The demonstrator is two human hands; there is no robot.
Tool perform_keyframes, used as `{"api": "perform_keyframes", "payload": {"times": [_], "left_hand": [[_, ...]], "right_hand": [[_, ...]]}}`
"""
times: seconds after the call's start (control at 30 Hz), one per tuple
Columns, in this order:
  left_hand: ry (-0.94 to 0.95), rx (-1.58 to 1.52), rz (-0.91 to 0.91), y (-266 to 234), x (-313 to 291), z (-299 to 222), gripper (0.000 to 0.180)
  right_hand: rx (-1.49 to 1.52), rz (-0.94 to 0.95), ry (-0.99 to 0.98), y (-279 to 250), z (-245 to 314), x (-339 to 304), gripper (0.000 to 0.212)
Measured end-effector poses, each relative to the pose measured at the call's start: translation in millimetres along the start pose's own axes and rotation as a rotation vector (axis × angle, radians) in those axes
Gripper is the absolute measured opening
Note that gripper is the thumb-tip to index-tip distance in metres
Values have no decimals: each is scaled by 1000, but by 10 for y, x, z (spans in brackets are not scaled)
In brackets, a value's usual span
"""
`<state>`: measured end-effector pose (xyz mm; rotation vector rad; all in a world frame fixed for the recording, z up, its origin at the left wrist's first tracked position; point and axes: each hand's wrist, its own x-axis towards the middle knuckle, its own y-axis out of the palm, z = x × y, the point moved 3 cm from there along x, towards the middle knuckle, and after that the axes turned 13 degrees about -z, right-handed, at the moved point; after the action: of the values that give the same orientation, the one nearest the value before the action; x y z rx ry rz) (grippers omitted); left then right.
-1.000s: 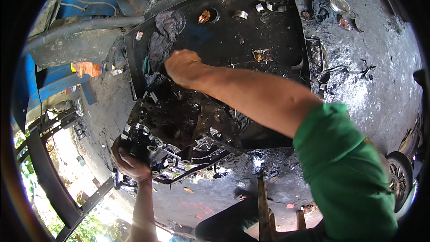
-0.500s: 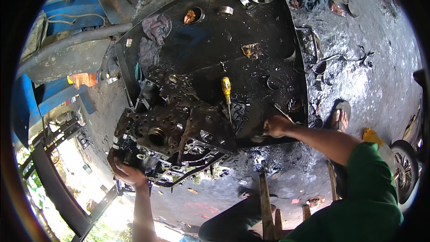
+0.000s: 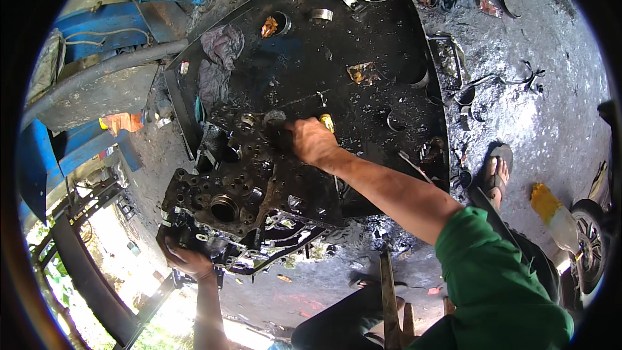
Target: The person scrubs the surface of a disassembled engine block with a brush and a rag, removing grime and oil. The person repeatedly wipes different areas of the engine block, focusing on the top surface and cylinder openings.
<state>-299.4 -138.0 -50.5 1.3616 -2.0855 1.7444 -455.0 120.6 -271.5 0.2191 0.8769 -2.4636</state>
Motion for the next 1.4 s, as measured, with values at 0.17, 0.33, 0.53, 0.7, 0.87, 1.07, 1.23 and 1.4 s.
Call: {"api": "perform_keyframes", "payload": {"times": [0.17, 0.33, 0.53, 0.7, 0.87, 1.07, 1.23, 1.4], "left_hand": [[64, -43, 9, -1, -38, 177, 33], [338, 93, 58, -39, 5, 234, 24], [694, 212, 93, -83, 13, 35, 19], [367, 20, 26, -46, 20, 98, 36], [226, 11, 53, -27, 16, 146, 37], [282, 101, -67, -7, 13, -11, 40], [182, 40, 39, -19, 17, -53, 15], [464, 93, 49, -20, 27, 7, 20]], "right_hand": [[-2, -2, -28, 194, 35, 89, 31], [30, 31, -53, 27, 96, 110, 29], [269, -166, 121, 384, -36, 138, 18], [161, -277, -171, 170, 102, 365, 27], [-49, -219, -491, -142, 357, 675, 26], [-600, -315, -842, -17, 434, 471, 17], [-53, -32, -111, -162, 369, 426, 24], [88, 83, 46, -120, 240, 450, 25]]}}
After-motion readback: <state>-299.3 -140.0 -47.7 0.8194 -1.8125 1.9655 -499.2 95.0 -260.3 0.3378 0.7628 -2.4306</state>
